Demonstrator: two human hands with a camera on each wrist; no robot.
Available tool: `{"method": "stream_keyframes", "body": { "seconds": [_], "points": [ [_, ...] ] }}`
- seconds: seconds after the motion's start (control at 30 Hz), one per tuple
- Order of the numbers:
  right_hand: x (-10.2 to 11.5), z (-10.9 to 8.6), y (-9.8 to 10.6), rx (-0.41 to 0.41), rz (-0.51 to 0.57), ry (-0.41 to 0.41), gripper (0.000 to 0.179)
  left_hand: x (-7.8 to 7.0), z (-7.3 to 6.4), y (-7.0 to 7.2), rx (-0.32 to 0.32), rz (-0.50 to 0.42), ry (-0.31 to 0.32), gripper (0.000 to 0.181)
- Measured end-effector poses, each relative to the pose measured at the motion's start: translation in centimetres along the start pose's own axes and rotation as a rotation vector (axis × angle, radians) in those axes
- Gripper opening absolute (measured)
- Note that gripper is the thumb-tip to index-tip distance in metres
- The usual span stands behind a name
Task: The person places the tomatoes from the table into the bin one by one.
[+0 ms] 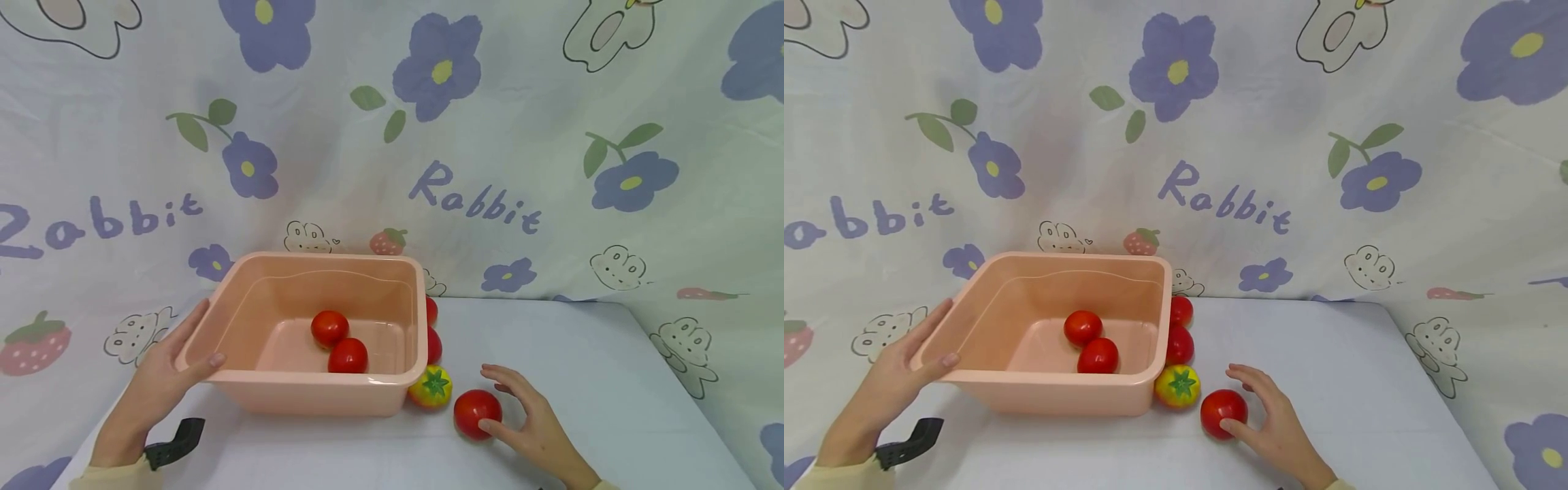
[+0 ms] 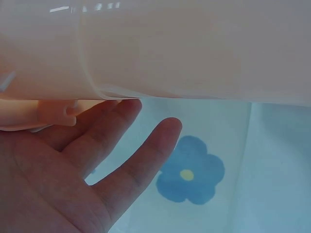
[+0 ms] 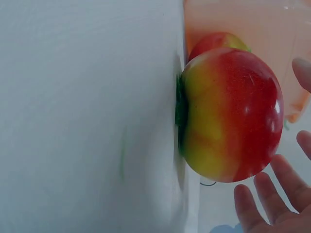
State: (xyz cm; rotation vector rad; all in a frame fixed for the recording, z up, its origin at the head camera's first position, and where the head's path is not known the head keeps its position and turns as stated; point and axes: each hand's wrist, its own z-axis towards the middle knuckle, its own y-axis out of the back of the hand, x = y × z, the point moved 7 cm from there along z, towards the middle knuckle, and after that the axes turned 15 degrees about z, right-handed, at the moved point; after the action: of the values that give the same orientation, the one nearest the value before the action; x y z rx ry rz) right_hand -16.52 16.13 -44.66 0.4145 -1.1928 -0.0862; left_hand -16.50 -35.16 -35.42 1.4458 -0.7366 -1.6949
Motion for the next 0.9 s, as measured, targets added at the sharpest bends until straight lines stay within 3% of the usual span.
{"method": "stream_keyframes", "body": {
  "seconds": [0.33,0.67,0.9],
  "points": [
    [-1.0,-0.1,-0.8,0.092,0.004,-0.151,0.077,0.1,-0.1,0.1,-0.005,0.009,-0.007,0.088],
    [-1.5,-0.3,-1.6,0.176,0.022,-0.149,0.07,0.1,-0.2,0.2,-0.01,0.014,-0.006,0.089],
    [-1.5,-0.4,-1.4,0.176,0.043,-0.163,0.063,-0.3,-0.2,0.1,-0.007,-0.031,0.006,0.09]
  ]
}}
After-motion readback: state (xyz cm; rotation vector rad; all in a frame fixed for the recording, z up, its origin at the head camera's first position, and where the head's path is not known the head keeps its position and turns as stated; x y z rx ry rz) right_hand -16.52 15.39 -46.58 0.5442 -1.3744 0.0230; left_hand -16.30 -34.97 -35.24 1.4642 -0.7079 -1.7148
